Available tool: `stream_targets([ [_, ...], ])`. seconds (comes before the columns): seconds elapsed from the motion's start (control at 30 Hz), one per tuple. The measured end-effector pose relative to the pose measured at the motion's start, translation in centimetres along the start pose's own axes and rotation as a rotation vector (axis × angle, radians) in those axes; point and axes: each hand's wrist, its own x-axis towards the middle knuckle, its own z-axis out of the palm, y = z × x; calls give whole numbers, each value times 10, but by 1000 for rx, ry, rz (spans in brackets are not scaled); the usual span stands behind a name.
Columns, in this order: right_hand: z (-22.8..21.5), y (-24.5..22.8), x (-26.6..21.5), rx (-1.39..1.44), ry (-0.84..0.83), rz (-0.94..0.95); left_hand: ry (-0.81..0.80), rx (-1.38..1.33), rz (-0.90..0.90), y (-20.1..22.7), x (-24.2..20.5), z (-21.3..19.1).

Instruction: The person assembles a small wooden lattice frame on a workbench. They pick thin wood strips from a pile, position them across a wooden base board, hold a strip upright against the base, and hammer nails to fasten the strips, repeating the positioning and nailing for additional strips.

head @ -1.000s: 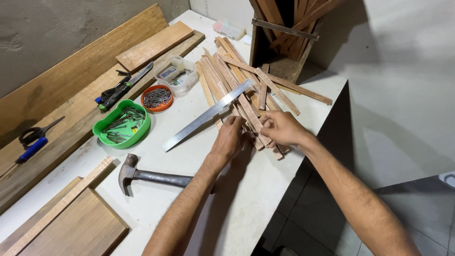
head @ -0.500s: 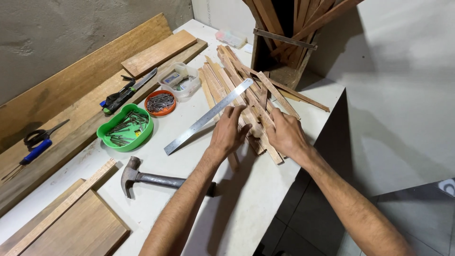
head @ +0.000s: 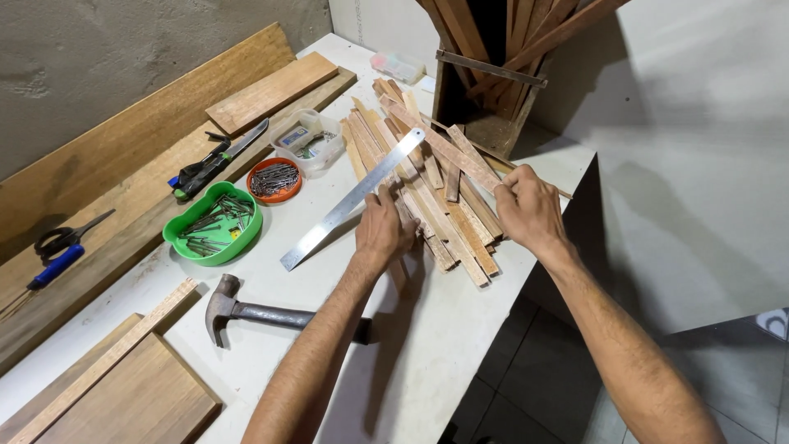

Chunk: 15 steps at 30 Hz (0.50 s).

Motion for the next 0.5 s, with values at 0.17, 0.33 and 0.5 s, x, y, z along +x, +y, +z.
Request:
stream_targets([
  [0.17,-20,-27,-9,118,43,123,-12,0,1,0,-1,-7],
  [0.33,-32,-54,-21,418,38,219,52,-70,11,6,-8,-17],
  [0.5,-18,-70,-25,459,49,114,243,-115,266,6,-17,-29],
])
